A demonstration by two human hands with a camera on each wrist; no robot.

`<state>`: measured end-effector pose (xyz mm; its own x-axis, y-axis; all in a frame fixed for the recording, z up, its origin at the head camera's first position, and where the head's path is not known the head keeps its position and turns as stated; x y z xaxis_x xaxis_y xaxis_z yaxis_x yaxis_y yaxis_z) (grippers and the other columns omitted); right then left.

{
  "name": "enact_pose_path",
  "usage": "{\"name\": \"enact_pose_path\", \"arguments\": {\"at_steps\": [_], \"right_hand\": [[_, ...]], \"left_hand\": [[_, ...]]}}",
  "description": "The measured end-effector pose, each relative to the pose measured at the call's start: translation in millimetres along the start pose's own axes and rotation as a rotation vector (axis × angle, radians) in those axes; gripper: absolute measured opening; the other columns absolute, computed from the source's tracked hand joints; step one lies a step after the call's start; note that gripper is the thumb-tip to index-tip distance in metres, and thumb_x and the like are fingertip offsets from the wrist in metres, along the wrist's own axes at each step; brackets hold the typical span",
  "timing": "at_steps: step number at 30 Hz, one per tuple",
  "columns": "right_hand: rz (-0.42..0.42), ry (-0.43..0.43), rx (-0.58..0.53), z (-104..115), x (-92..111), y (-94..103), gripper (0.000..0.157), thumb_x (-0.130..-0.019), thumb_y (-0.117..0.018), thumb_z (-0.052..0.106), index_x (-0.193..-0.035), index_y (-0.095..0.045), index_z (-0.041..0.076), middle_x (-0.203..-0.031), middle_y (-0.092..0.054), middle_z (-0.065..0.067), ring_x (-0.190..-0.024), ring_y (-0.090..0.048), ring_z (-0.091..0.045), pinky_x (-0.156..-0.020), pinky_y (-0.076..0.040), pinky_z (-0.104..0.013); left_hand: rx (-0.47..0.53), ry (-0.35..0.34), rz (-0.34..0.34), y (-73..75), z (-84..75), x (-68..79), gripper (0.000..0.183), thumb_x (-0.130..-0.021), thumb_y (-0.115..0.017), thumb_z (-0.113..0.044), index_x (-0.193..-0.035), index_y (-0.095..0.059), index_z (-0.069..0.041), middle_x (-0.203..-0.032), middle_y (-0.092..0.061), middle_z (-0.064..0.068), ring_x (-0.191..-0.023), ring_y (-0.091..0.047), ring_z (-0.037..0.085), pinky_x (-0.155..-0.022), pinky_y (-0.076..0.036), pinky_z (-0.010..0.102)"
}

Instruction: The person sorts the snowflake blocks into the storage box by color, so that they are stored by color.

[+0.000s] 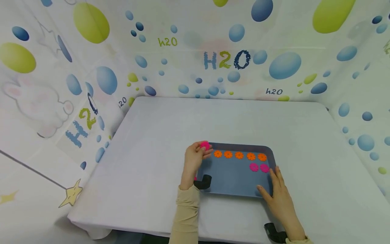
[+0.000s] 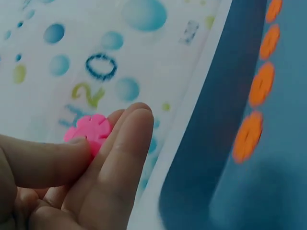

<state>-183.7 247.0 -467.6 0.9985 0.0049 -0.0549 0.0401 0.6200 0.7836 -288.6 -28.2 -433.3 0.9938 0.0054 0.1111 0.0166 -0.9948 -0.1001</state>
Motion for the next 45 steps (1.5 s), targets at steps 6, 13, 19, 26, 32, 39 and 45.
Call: {"name": "enact_pose_path", "arguments": {"at_steps": [6,13,19,26,32,39,45], "right_hand": [[-0.001,0.007,-0.004,0,0,-2.7,0.081,-0.095,-0.061,0.037,-0.150,-0.021,-0.007,-0.160,-0.009,-0.028,-0.136,-0.025,-0.058,-0.100,-0.028,-0.074],[-0.006,0.009,-0.004,1,1,-2.0,0.081,-0.094,-0.062,0.036,-0.149,-0.022,-0.008,-0.159,-0.010,-0.029,-0.138,-0.024,-0.057,-0.101,-0.028,-0.073],[-0.003,-0.006,-0.006,0,0,0.6,0.081,-0.095,-0.061,0.037,-0.150,-0.022,-0.007,-0.160,-0.009,-0.028,-0.138,-0.024,-0.057,-0.102,-0.028,-0.073],[0.003,-0.015,-0.013,0,0,0.5,0.081,-0.095,-0.061,0.037,-0.151,-0.021,-0.006,-0.160,-0.008,-0.027,-0.139,-0.023,-0.056,-0.102,-0.028,-0.073],[-0.007,-0.004,-0.012,1,0,0.9,0.081,-0.094,-0.061,0.037,-0.150,-0.021,-0.006,-0.160,-0.009,-0.028,-0.138,-0.024,-0.056,-0.101,-0.028,-0.073],[-0.009,0.000,-0.013,2,1,0.0,0.081,-0.094,-0.062,0.036,-0.150,-0.021,-0.006,-0.159,-0.009,-0.028,-0.138,-0.024,-0.057,-0.100,-0.029,-0.074],[-0.009,-0.002,-0.003,2,1,2.0,0.080,-0.095,-0.061,0.036,-0.150,-0.021,-0.006,-0.160,-0.009,-0.028,-0.137,-0.025,-0.057,-0.100,-0.028,-0.074]], "left_hand": [[-0.092,0.092,0.159,-59.1,22.7,-5.2,0.031,-0.097,-0.048,0.005,-0.126,-0.053,0.014,-0.113,-0.065,0.033,-0.101,-0.067,0.044,-0.081,-0.058,0.039],[-0.355,0.191,0.221,-90.6,57.8,-3.4,0.027,-0.093,-0.060,-0.004,-0.116,-0.062,0.010,-0.091,-0.074,0.020,-0.076,-0.075,0.025,-0.062,-0.060,0.028],[-0.490,0.241,0.273,-99.5,63.1,-2.6,0.020,-0.093,-0.064,-0.014,-0.095,-0.071,0.005,-0.073,-0.074,0.012,-0.058,-0.070,0.017,-0.054,-0.057,0.024],[-0.588,0.266,0.286,-101.8,63.6,-3.1,0.019,-0.090,-0.069,-0.014,-0.079,-0.073,0.001,-0.061,-0.070,0.011,-0.047,-0.065,0.016,-0.047,-0.054,0.025],[-0.629,0.250,0.268,-101.2,64.9,-4.1,0.021,-0.088,-0.071,-0.014,-0.072,-0.071,0.000,-0.054,-0.066,0.010,-0.042,-0.061,0.014,-0.044,-0.053,0.025],[-0.655,0.191,0.281,-94.6,57.9,-2.4,0.030,-0.094,-0.063,-0.024,-0.073,-0.066,-0.002,-0.058,-0.067,0.007,-0.047,-0.062,0.012,-0.047,-0.050,0.022],[-0.521,-0.004,0.230,-77.2,19.7,-3.2,0.025,-0.098,-0.057,-0.026,-0.099,-0.067,-0.003,-0.081,-0.074,0.009,-0.071,-0.071,0.016,-0.065,-0.054,0.023]]}}
Point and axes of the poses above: each hand's wrist, its own x-axis away from the middle knuckle, its own y-axis out of the back of the hand, z = x × y, the point moved 9 cm from there along -x, towards the middle knuckle
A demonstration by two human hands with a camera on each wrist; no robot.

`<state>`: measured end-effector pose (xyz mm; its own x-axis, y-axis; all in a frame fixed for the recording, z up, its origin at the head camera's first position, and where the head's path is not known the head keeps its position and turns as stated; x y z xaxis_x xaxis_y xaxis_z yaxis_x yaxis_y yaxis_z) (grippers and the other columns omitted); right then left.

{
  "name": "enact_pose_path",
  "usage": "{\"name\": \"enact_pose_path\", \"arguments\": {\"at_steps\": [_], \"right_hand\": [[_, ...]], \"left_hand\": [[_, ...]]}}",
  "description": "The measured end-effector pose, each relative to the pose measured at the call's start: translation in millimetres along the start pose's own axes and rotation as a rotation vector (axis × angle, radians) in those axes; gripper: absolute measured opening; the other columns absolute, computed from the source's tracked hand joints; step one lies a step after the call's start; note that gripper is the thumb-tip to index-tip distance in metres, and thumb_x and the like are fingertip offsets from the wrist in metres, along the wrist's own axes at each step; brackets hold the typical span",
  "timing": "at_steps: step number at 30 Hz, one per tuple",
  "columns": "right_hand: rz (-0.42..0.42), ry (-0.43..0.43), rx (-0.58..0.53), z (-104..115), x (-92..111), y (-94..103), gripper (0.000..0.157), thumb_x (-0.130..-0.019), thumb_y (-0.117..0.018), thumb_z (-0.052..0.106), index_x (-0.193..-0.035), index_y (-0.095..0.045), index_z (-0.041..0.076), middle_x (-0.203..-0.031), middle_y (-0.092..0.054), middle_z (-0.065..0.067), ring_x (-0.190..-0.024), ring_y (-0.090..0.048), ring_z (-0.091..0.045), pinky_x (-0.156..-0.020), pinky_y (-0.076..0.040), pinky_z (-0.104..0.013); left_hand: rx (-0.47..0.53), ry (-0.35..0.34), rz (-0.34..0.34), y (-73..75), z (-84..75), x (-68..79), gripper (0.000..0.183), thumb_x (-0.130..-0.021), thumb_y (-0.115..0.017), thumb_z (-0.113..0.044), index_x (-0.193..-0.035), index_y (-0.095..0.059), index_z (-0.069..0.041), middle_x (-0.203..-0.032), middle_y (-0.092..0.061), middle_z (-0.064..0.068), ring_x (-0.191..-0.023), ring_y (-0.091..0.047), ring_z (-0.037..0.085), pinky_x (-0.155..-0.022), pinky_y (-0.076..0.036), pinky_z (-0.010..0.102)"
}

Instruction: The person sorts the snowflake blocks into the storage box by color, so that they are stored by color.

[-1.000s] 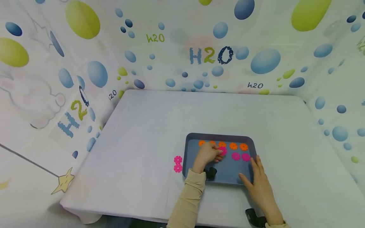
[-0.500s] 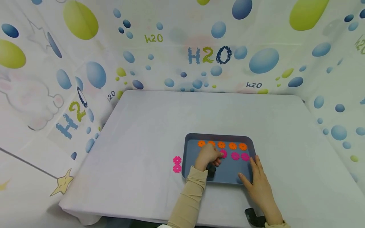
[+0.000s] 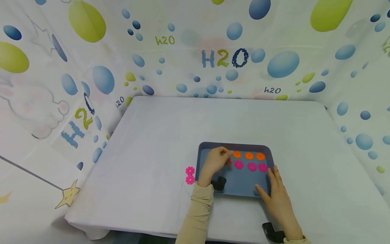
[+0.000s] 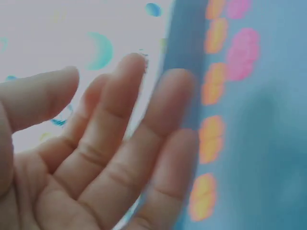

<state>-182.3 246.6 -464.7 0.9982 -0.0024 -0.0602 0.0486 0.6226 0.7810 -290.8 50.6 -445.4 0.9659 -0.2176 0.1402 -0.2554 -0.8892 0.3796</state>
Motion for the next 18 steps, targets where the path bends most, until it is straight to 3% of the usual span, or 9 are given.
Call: {"name": "enact_pose_path", "arguments": {"at_steps": [5,7,9,14,18], "right_hand": [[0.006,-0.001,-0.002,-1,-1,-2.4,0.080,-0.095,-0.061,0.036,-0.151,-0.021,-0.006,-0.160,-0.008,-0.027,-0.138,-0.024,-0.057,-0.100,-0.028,-0.074],[0.012,-0.001,0.000,-1,0,-3.6,0.080,-0.095,-0.060,0.036,-0.151,-0.021,-0.006,-0.160,-0.008,-0.027,-0.137,-0.024,-0.057,-0.100,-0.028,-0.074],[0.013,0.000,0.000,-1,0,-4.0,0.080,-0.095,-0.060,0.036,-0.151,-0.020,-0.006,-0.160,-0.008,-0.027,-0.137,-0.024,-0.057,-0.100,-0.028,-0.075],[0.009,0.009,-0.003,1,-1,-2.6,0.080,-0.096,-0.060,0.036,-0.151,-0.019,-0.006,-0.160,-0.007,-0.028,-0.137,-0.023,-0.058,-0.099,-0.029,-0.075],[0.008,0.013,0.001,0,-1,-1.2,0.080,-0.096,-0.060,0.035,-0.151,-0.019,-0.007,-0.159,-0.007,-0.028,-0.136,-0.024,-0.060,-0.098,-0.029,-0.075]], "left_hand": [[0.218,-0.059,-0.146,47.8,-9.9,11.5,0.022,-0.099,-0.055,-0.019,-0.110,-0.065,-0.002,-0.096,-0.073,0.017,-0.086,-0.073,0.025,-0.081,-0.059,0.039],[0.265,-0.057,-0.227,68.6,-6.9,18.6,0.020,-0.099,-0.055,-0.015,-0.110,-0.065,-0.002,-0.099,-0.073,0.019,-0.088,-0.072,0.026,-0.082,-0.058,0.041],[0.303,-0.048,-0.323,88.3,1.4,26.6,0.018,-0.097,-0.056,-0.009,-0.109,-0.065,0.000,-0.099,-0.072,0.020,-0.089,-0.072,0.027,-0.080,-0.058,0.036],[0.268,0.000,-0.527,121.8,32.5,47.0,0.018,-0.090,-0.059,0.003,-0.106,-0.066,0.004,-0.101,-0.071,0.022,-0.092,-0.070,0.030,-0.073,-0.052,0.018],[0.173,0.063,-0.554,125.8,55.0,56.5,0.022,-0.086,-0.061,0.006,-0.106,-0.067,0.001,-0.103,-0.071,0.019,-0.095,-0.068,0.030,-0.080,-0.056,0.025]]}}
Point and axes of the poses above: each hand's wrist, its own x-axis away from the middle knuckle, its own y-axis out of the back of the hand, z = x × y, the point moved 9 cm from there along -x, towards the middle knuckle
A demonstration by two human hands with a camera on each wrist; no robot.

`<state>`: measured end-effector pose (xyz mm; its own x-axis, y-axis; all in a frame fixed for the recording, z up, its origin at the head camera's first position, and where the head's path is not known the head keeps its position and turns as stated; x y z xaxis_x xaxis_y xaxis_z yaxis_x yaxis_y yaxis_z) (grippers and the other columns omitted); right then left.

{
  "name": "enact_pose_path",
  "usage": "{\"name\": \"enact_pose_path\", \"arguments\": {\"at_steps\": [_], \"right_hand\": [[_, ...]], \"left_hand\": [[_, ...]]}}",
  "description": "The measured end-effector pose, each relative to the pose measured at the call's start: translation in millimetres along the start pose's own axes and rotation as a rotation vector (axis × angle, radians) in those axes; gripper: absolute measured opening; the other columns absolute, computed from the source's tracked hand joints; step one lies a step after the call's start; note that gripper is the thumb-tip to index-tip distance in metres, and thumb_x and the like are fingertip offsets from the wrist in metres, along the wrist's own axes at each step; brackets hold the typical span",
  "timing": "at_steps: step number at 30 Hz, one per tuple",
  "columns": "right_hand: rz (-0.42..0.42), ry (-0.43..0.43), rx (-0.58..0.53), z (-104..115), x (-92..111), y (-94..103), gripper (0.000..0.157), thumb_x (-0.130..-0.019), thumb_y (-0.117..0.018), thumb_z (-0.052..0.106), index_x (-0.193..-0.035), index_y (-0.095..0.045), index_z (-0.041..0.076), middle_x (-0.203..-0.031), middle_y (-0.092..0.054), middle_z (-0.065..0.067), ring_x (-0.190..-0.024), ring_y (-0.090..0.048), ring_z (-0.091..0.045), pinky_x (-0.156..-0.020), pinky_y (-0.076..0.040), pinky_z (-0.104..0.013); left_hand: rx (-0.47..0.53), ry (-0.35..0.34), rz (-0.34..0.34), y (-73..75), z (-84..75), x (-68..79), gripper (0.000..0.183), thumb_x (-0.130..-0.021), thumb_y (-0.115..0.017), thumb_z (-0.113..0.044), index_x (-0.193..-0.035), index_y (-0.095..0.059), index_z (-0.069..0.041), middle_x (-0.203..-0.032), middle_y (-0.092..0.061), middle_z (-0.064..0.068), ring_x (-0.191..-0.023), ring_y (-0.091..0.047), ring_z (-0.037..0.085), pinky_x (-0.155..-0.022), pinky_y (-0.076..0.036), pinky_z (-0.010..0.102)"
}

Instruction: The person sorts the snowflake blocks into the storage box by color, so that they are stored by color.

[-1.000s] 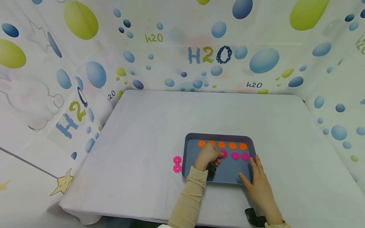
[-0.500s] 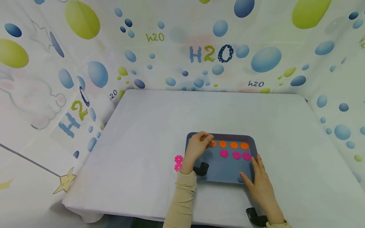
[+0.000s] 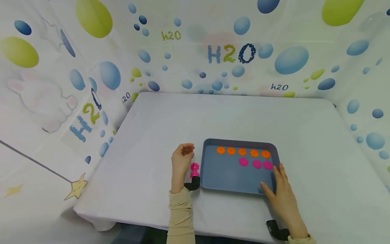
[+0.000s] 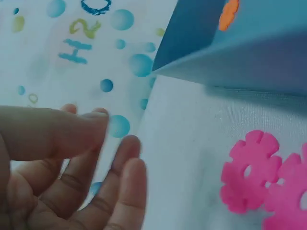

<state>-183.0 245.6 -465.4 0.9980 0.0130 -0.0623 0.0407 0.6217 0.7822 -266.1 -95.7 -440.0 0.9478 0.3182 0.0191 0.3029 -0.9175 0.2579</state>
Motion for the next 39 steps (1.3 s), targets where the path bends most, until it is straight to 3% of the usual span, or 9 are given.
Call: {"name": "enact_pose_path", "arguments": {"at_steps": [4,11,19,31,35,39], "right_hand": [[0.020,-0.005,-0.002,0,1,-2.2,0.081,-0.096,-0.059,0.036,-0.152,-0.017,-0.006,-0.160,-0.005,-0.028,-0.137,-0.021,-0.059,-0.098,-0.028,-0.075],[0.012,0.007,-0.008,0,-2,-1.6,0.081,-0.097,-0.058,0.034,-0.152,-0.015,-0.005,-0.160,-0.004,-0.027,-0.135,-0.022,-0.061,-0.095,-0.029,-0.077],[0.005,-0.004,0.006,-2,-3,-0.6,0.080,-0.096,-0.059,0.034,-0.152,-0.016,-0.005,-0.160,-0.006,-0.027,-0.135,-0.024,-0.061,-0.096,-0.028,-0.076],[0.019,-0.008,-0.006,-1,-2,-0.8,0.080,-0.096,-0.059,0.033,-0.152,-0.016,-0.006,-0.160,-0.005,-0.027,-0.137,-0.021,-0.059,-0.098,-0.027,-0.075],[0.017,-0.008,-0.007,-1,-2,-0.1,0.080,-0.096,-0.059,0.033,-0.151,-0.017,-0.006,-0.160,-0.006,-0.028,-0.137,-0.022,-0.059,-0.098,-0.027,-0.075],[0.022,-0.009,-0.009,-1,-2,-0.3,0.080,-0.096,-0.059,0.033,-0.151,-0.017,-0.006,-0.160,-0.005,-0.028,-0.137,-0.022,-0.059,-0.098,-0.027,-0.075]], "left_hand": [[-0.039,0.027,0.007,4.9,20.9,5.1,0.026,-0.082,-0.062,0.007,-0.106,-0.068,0.000,-0.103,-0.071,0.018,-0.094,-0.068,0.030,-0.086,-0.057,0.038],[-0.152,0.059,0.126,2.1,35.7,11.2,0.033,-0.079,-0.061,0.008,-0.110,-0.068,-0.001,-0.107,-0.072,0.016,-0.092,-0.067,0.027,-0.085,-0.056,0.036],[-0.298,-0.012,0.188,-8.5,33.5,10.1,0.042,-0.074,-0.067,0.010,-0.113,-0.068,-0.005,-0.107,-0.073,0.010,-0.089,-0.063,0.022,-0.076,-0.054,0.030],[-0.397,0.005,0.192,-8.8,33.0,11.1,0.032,-0.075,-0.070,0.007,-0.106,-0.071,-0.003,-0.088,-0.069,0.011,-0.078,-0.059,0.020,-0.065,-0.050,0.025],[-0.382,0.018,0.153,-4.0,34.3,11.4,0.024,-0.078,-0.070,0.004,-0.100,-0.074,-0.004,-0.076,-0.064,0.008,-0.070,-0.054,0.016,-0.059,-0.043,0.022],[-0.275,0.044,-0.001,9.5,33.4,8.4,0.016,-0.082,-0.070,0.000,-0.097,-0.075,-0.005,-0.077,-0.066,0.009,-0.067,-0.055,0.014,-0.059,-0.044,0.019]]}}
Point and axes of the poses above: each hand's wrist, its own x-axis away from the middle knuckle, its own y-axis out of the back of the hand, z = x × y, the point moved 9 cm from there along -x, towards the middle knuckle
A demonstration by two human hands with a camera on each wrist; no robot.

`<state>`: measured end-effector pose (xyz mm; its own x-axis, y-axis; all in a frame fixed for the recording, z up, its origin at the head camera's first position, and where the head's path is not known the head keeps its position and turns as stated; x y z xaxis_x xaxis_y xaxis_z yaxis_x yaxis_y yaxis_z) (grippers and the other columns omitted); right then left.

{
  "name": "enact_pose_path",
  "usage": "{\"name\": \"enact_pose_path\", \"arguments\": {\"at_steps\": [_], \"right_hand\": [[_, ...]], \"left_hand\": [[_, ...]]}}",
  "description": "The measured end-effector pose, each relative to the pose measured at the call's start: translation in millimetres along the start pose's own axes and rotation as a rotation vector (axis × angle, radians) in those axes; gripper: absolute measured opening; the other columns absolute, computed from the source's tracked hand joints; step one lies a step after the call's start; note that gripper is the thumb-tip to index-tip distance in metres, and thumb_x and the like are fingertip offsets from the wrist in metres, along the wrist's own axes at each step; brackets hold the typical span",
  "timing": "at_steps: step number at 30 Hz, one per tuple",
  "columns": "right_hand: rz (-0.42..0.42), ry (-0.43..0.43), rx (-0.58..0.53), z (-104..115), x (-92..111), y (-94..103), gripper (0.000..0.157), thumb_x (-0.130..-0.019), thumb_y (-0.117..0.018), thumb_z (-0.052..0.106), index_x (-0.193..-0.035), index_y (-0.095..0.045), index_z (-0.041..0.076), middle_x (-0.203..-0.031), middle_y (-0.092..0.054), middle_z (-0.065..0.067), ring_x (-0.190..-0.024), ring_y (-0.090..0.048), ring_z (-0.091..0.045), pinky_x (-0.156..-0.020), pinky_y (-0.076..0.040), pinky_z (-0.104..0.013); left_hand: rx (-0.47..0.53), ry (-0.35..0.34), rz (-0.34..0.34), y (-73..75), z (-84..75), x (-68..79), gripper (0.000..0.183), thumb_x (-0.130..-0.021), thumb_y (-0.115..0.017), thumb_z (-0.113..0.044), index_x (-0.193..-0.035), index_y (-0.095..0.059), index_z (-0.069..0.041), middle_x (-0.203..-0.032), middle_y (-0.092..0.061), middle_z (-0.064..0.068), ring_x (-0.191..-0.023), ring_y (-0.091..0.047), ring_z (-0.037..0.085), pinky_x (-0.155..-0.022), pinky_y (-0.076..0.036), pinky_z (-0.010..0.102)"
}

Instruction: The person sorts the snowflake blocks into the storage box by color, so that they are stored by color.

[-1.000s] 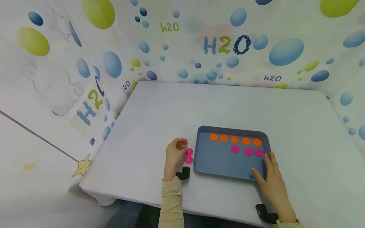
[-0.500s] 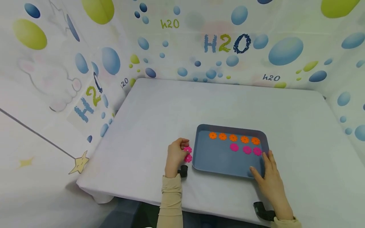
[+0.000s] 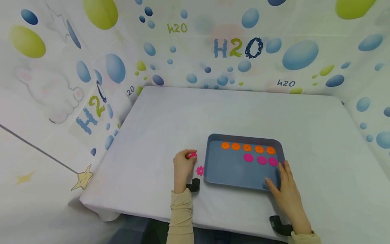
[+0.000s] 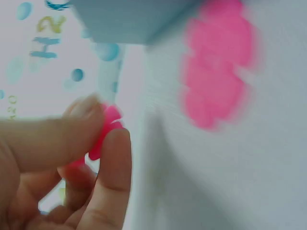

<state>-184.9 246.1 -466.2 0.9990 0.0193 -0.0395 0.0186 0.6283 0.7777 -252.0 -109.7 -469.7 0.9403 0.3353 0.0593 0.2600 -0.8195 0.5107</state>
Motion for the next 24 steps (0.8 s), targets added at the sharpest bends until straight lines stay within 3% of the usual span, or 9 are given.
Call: {"name": "enact_pose_path", "arguments": {"at_steps": [2,4,8,11,16,20,24], "right_hand": [[0.004,-0.001,0.001,0,0,-0.7,0.080,-0.096,-0.059,0.034,-0.151,-0.017,-0.006,-0.160,-0.005,-0.027,-0.137,-0.022,-0.059,-0.099,-0.027,-0.075],[0.003,-0.002,0.005,1,0,-0.4,0.080,-0.096,-0.059,0.034,-0.151,-0.017,-0.006,-0.160,-0.005,-0.028,-0.137,-0.022,-0.059,-0.098,-0.027,-0.075],[-0.002,0.000,0.007,2,1,0.6,0.080,-0.096,-0.059,0.033,-0.151,-0.017,-0.006,-0.160,-0.006,-0.028,-0.137,-0.022,-0.059,-0.098,-0.028,-0.075],[-0.004,-0.001,-0.001,1,0,1.2,0.080,-0.096,-0.059,0.033,-0.152,-0.017,-0.005,-0.160,-0.006,-0.028,-0.138,-0.021,-0.059,-0.098,-0.027,-0.075],[-0.006,-0.016,0.005,-3,0,0.0,0.079,-0.096,-0.059,0.033,-0.152,-0.018,-0.005,-0.160,-0.006,-0.027,-0.136,-0.023,-0.059,-0.099,-0.027,-0.075],[-0.015,-0.008,0.018,-2,0,-0.5,0.078,-0.096,-0.060,0.033,-0.151,-0.020,-0.006,-0.160,-0.008,-0.028,-0.135,-0.025,-0.059,-0.099,-0.028,-0.075],[-0.018,0.001,0.020,-1,-1,0.6,0.078,-0.096,-0.060,0.032,-0.151,-0.021,-0.006,-0.159,-0.009,-0.029,-0.137,-0.024,-0.058,-0.100,-0.029,-0.074]], "left_hand": [[0.109,0.025,-0.069,7.5,-0.7,-1.8,0.016,-0.084,-0.070,0.001,-0.099,-0.074,-0.003,-0.084,-0.068,0.013,-0.070,-0.062,0.016,-0.062,-0.050,0.016],[0.247,0.047,-0.095,11.4,-5.4,-3.5,0.017,-0.086,-0.068,0.002,-0.102,-0.071,0.001,-0.092,-0.071,0.017,-0.075,-0.070,0.022,-0.066,-0.056,0.018],[0.446,0.043,-0.049,7.5,-26.1,-6.2,0.022,-0.090,-0.059,0.007,-0.112,-0.062,0.004,-0.105,-0.070,0.024,-0.090,-0.073,0.032,-0.073,-0.059,0.026],[0.475,0.006,0.028,-6.6,-47.0,-6.2,0.029,-0.091,-0.053,0.011,-0.119,-0.060,0.004,-0.111,-0.069,0.025,-0.097,-0.071,0.034,-0.078,-0.059,0.030],[0.441,-0.014,0.216,-50.2,-71.3,-2.3,0.034,-0.092,-0.054,0.010,-0.125,-0.059,0.005,-0.113,-0.069,0.025,-0.097,-0.071,0.036,-0.077,-0.059,0.031],[0.387,-0.002,0.344,-86.1,-77.2,2.7,0.031,-0.093,-0.055,0.007,-0.124,-0.061,0.006,-0.111,-0.069,0.026,-0.089,-0.073,0.034,-0.072,-0.060,0.031],[0.367,0.041,0.408,-112.9,-72.9,7.3,0.030,-0.093,-0.055,0.006,-0.122,-0.061,0.008,-0.103,-0.071,0.026,-0.084,-0.074,0.034,-0.068,-0.061,0.031]]}}
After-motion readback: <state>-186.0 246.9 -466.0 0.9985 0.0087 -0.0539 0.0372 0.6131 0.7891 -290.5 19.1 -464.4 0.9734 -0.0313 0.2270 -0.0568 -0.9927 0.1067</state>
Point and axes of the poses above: each hand's wrist, its own x-axis away from the middle knuckle, its own y-axis out of the back of the hand, z = x × y, the point moved 9 cm from there along -x, towards the middle knuckle
